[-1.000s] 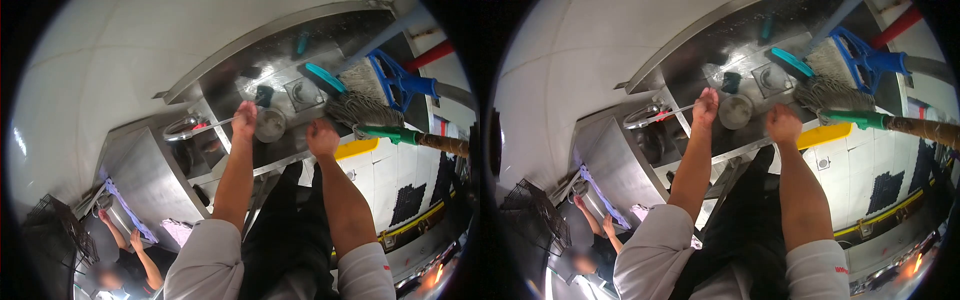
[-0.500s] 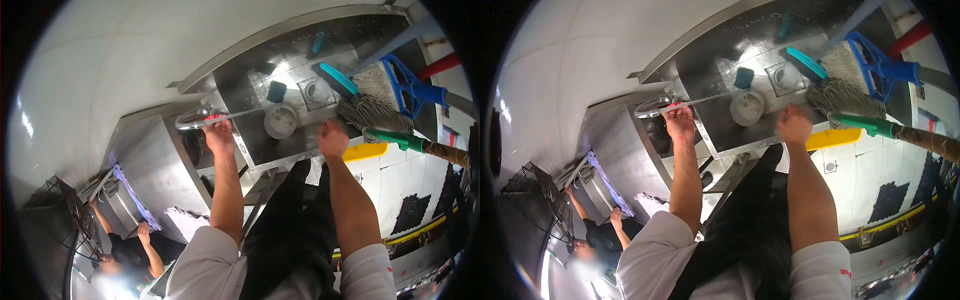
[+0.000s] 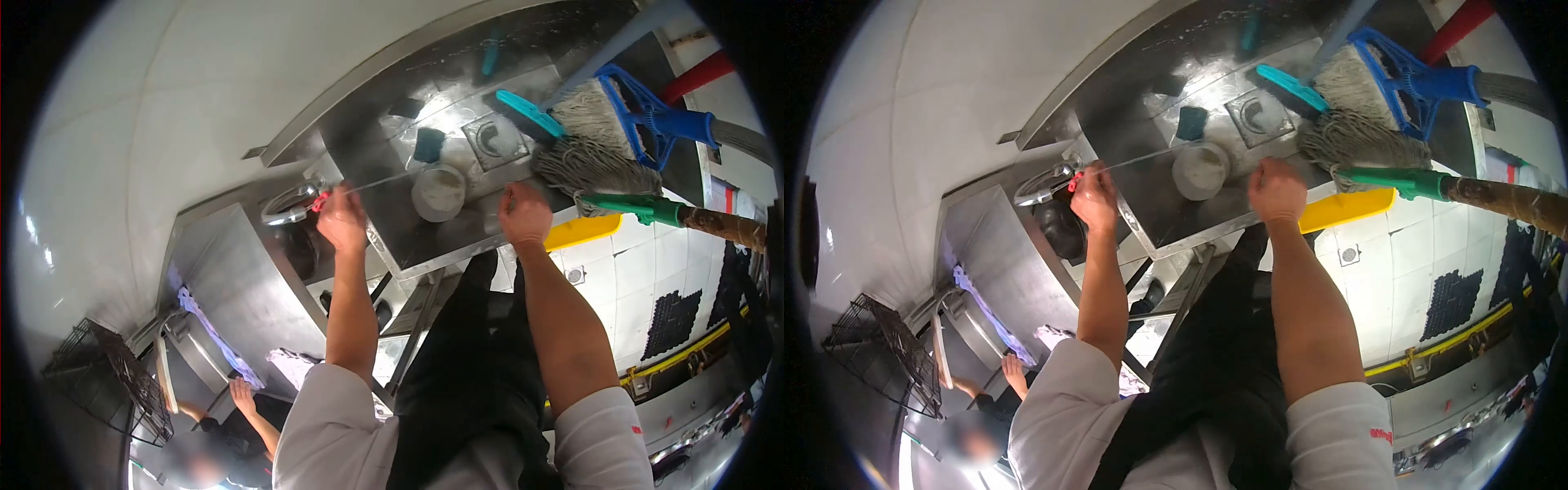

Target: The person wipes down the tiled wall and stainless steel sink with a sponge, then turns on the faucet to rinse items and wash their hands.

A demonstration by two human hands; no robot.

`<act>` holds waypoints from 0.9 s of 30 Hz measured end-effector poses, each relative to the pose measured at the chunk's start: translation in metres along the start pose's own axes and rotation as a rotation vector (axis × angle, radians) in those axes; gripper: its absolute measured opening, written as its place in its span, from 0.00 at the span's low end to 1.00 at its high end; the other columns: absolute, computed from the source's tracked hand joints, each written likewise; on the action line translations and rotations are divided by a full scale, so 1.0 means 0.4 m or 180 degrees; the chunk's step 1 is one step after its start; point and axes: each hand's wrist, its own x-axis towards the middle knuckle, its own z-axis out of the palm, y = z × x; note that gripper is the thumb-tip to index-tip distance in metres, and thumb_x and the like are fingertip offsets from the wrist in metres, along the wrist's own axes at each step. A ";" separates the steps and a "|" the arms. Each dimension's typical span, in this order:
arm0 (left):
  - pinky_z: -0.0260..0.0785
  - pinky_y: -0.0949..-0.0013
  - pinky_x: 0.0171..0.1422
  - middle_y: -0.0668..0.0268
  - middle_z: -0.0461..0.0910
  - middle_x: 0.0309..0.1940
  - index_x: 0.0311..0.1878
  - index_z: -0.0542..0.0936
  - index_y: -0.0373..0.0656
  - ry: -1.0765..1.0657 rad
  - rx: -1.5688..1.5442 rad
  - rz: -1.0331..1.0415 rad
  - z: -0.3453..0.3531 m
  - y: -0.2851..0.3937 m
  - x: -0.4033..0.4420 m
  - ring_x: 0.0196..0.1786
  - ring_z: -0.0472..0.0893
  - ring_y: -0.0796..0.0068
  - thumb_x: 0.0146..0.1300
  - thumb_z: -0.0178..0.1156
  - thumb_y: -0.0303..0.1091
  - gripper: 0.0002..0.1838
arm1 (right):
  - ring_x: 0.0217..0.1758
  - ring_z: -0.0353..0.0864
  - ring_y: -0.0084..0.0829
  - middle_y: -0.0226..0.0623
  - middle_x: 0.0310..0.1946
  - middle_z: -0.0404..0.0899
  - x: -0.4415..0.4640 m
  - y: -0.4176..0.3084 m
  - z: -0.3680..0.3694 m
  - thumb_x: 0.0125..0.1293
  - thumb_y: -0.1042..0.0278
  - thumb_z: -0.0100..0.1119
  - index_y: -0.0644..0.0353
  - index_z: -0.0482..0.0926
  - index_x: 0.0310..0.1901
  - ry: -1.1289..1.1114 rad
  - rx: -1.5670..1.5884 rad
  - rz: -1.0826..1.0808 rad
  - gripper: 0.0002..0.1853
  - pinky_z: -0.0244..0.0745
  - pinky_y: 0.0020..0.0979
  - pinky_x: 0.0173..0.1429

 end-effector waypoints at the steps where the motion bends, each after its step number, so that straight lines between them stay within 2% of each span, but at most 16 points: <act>1: 0.75 0.58 0.34 0.60 0.82 0.28 0.41 0.81 0.49 -0.0041 -0.0503 0.0487 0.016 0.027 -0.012 0.31 0.83 0.55 0.62 0.63 0.35 0.06 | 0.37 0.81 0.42 0.35 0.32 0.82 0.006 0.002 -0.003 0.59 0.63 0.56 0.52 0.79 0.33 0.0015 -0.0028 0.0011 0.05 0.77 0.43 0.40; 2: 0.76 0.58 0.38 0.59 0.83 0.33 0.43 0.82 0.48 -0.0417 -0.0801 0.0517 0.022 0.098 -0.029 0.35 0.84 0.55 0.61 0.64 0.34 0.08 | 0.37 0.81 0.43 0.35 0.31 0.81 0.006 -0.003 -0.005 0.59 0.63 0.56 0.53 0.79 0.33 0.0018 -0.0052 0.0050 0.05 0.77 0.44 0.40; 3: 0.77 0.59 0.39 0.60 0.83 0.38 0.45 0.81 0.49 -0.0610 -0.1114 0.0993 0.092 0.122 -0.052 0.39 0.84 0.58 0.58 0.63 0.34 0.11 | 0.36 0.81 0.43 0.35 0.31 0.81 -0.002 -0.007 -0.008 0.59 0.63 0.56 0.53 0.79 0.32 0.0000 -0.0071 0.0090 0.05 0.77 0.44 0.40; 5: 0.77 0.58 0.45 0.59 0.82 0.42 0.47 0.82 0.50 -0.2009 -0.0844 0.1586 0.215 0.137 -0.089 0.48 0.83 0.57 0.57 0.64 0.34 0.13 | 0.36 0.81 0.43 0.36 0.31 0.81 -0.004 -0.010 -0.013 0.58 0.63 0.56 0.53 0.79 0.32 -0.0069 -0.0010 0.0129 0.05 0.77 0.44 0.40; 6: 0.77 0.58 0.45 0.59 0.82 0.42 0.47 0.82 0.50 -0.1997 -0.0866 0.1601 0.266 0.147 -0.084 0.48 0.83 0.57 0.57 0.64 0.34 0.13 | 0.36 0.81 0.44 0.37 0.31 0.81 0.003 -0.010 -0.015 0.58 0.64 0.57 0.53 0.79 0.32 -0.0108 0.0055 0.0137 0.05 0.77 0.44 0.39; 8: 0.75 0.53 0.54 0.58 0.80 0.52 0.52 0.83 0.55 -0.3803 0.0637 0.1951 0.363 0.171 -0.081 0.56 0.80 0.56 0.54 0.63 0.29 0.20 | 0.35 0.81 0.44 0.37 0.30 0.80 0.005 -0.010 -0.014 0.58 0.64 0.57 0.53 0.79 0.31 -0.0082 0.0018 0.0134 0.05 0.77 0.44 0.39; 12: 0.75 0.53 0.54 0.57 0.79 0.55 0.53 0.83 0.55 -0.3956 0.1069 0.2171 0.525 0.099 -0.151 0.56 0.80 0.55 0.55 0.62 0.30 0.20 | 0.35 0.82 0.43 0.38 0.32 0.82 0.003 -0.007 -0.016 0.56 0.65 0.58 0.54 0.81 0.33 -0.0017 0.0055 0.0089 0.05 0.78 0.41 0.40; 14: 0.76 0.56 0.54 0.62 0.82 0.52 0.53 0.84 0.51 -0.3789 0.1304 0.2024 0.590 0.074 -0.165 0.57 0.80 0.59 0.66 0.54 0.38 0.16 | 0.35 0.82 0.44 0.38 0.32 0.82 0.007 -0.014 -0.025 0.56 0.66 0.59 0.54 0.81 0.32 -0.0097 0.0044 0.0196 0.05 0.78 0.41 0.40; 15: 0.76 0.56 0.54 0.62 0.82 0.52 0.53 0.84 0.51 -0.3783 0.1296 0.2088 0.603 0.077 -0.166 0.57 0.80 0.59 0.66 0.54 0.38 0.16 | 0.34 0.82 0.43 0.38 0.31 0.82 0.006 -0.014 -0.025 0.56 0.67 0.58 0.54 0.81 0.32 -0.0069 0.0086 0.0185 0.04 0.78 0.41 0.40; 17: 0.77 0.57 0.54 0.62 0.81 0.54 0.52 0.83 0.47 -0.3933 0.1241 0.1417 0.583 0.097 -0.160 0.57 0.81 0.59 0.67 0.51 0.37 0.16 | 0.34 0.82 0.43 0.38 0.31 0.82 0.002 -0.012 -0.022 0.57 0.67 0.58 0.54 0.81 0.31 -0.0040 0.0120 0.0179 0.04 0.78 0.41 0.39; 18: 0.77 0.57 0.54 0.62 0.81 0.54 0.52 0.83 0.47 -0.3920 0.1240 0.1428 0.570 0.107 -0.157 0.57 0.81 0.59 0.67 0.51 0.37 0.16 | 0.34 0.82 0.43 0.38 0.31 0.82 0.004 -0.013 -0.021 0.57 0.67 0.58 0.54 0.81 0.32 0.0052 0.0131 0.0104 0.04 0.78 0.41 0.39; 20: 0.75 0.54 0.56 0.56 0.83 0.49 0.47 0.86 0.52 -0.3891 0.1074 0.1749 0.542 0.123 -0.155 0.53 0.82 0.53 0.67 0.51 0.45 0.16 | 0.33 0.81 0.43 0.38 0.30 0.82 0.007 -0.010 -0.026 0.57 0.67 0.58 0.54 0.81 0.32 0.0151 0.0160 0.0029 0.04 0.77 0.42 0.39; 22: 0.75 0.54 0.56 0.56 0.83 0.49 0.48 0.85 0.52 -0.3797 0.0748 0.1634 0.520 0.150 -0.147 0.53 0.82 0.53 0.67 0.51 0.47 0.17 | 0.34 0.82 0.43 0.37 0.31 0.82 0.001 -0.016 -0.030 0.57 0.66 0.59 0.54 0.81 0.34 -0.0481 0.0049 0.0368 0.05 0.77 0.42 0.38; 24: 0.75 0.53 0.57 0.56 0.83 0.50 0.49 0.84 0.51 -0.3605 0.0462 0.1512 0.487 0.180 -0.118 0.53 0.82 0.52 0.66 0.52 0.49 0.18 | 0.35 0.82 0.42 0.37 0.31 0.82 0.002 -0.018 -0.028 0.58 0.66 0.59 0.54 0.81 0.34 -0.0305 0.0110 0.0293 0.05 0.77 0.41 0.39; 26: 0.73 0.53 0.60 0.55 0.81 0.52 0.53 0.82 0.51 -0.3500 0.0008 0.0280 0.436 0.234 -0.096 0.55 0.80 0.53 0.67 0.51 0.50 0.20 | 0.36 0.82 0.42 0.37 0.32 0.82 0.000 -0.020 -0.030 0.58 0.65 0.59 0.55 0.80 0.35 -0.0114 0.0147 0.0228 0.06 0.77 0.41 0.39; 27: 0.73 0.53 0.60 0.55 0.81 0.52 0.53 0.82 0.51 -0.3446 0.0035 0.0280 0.409 0.241 -0.081 0.55 0.80 0.53 0.67 0.51 0.50 0.20 | 0.36 0.82 0.42 0.37 0.32 0.82 0.000 -0.019 -0.032 0.58 0.65 0.59 0.55 0.80 0.34 -0.0029 0.0199 0.0161 0.06 0.77 0.41 0.40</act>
